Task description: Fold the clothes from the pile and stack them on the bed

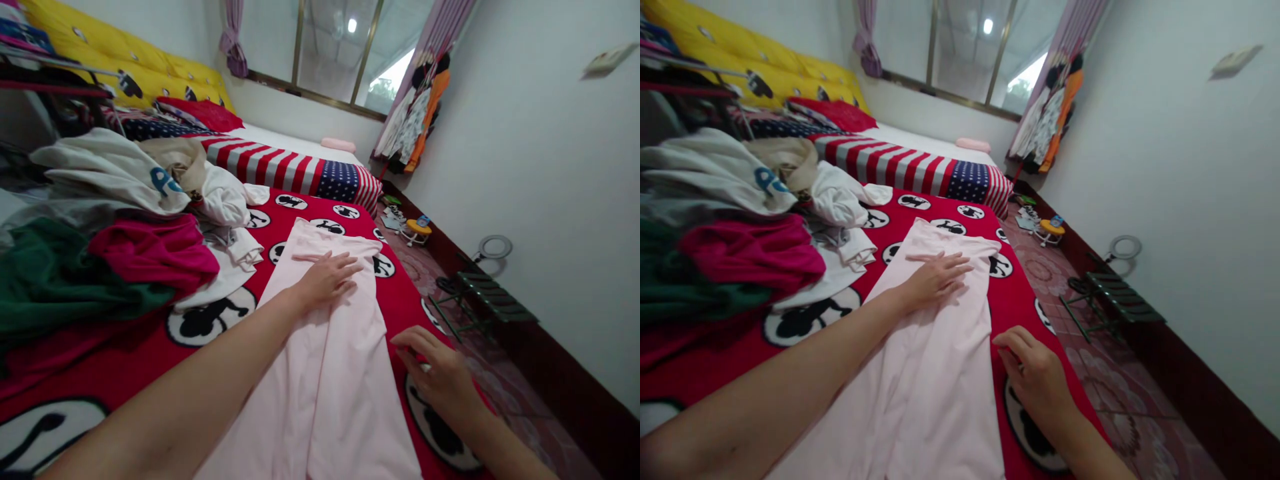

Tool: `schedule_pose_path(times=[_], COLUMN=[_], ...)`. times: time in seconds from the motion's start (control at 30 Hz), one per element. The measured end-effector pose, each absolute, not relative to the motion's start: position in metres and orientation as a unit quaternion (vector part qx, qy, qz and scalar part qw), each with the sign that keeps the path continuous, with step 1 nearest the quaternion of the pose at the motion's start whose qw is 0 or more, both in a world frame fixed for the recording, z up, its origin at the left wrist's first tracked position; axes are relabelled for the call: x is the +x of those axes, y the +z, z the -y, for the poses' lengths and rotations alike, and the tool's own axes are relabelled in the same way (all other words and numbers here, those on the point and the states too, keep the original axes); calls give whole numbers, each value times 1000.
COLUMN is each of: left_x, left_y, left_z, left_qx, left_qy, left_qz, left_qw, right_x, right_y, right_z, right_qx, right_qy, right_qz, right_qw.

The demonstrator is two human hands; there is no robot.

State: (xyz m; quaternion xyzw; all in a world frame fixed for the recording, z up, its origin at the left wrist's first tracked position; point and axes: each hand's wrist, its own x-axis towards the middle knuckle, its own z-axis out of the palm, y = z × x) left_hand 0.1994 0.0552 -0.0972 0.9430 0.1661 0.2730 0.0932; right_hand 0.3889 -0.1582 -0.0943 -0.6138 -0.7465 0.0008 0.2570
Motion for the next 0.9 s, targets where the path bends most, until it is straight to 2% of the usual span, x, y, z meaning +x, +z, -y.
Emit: schedule_pose_path(times=[0.13, 0.37, 0.47, 0.6, 0.77, 0.9], left_x=[208, 198, 197, 199, 182, 129], left_y=[-102, -111, -113, -114, -107, -88], left_z=[-45, -53, -56, -59, -61, -48], left_qx=[958, 955, 954, 939, 883, 902], left_qy=[219, 162, 150, 189, 287, 276], left_qz=[-165, -227, -230, -230, -225, -161], left_qw=[86, 98, 119, 172, 294, 290], right_x=[384, 392, 393, 387, 382, 382], right_y=[-101, -97, -99, -100, -98, -95], right_z=[166, 176, 180, 182, 194, 208], right_qx=[-595, -535, -534, -553, -515, -476], right_qy=[-35, -74, -43, -8, -49, -62], right_qz=[774, 806, 813, 808, 830, 856], right_qw=[215, 240, 227, 204, 209, 190])
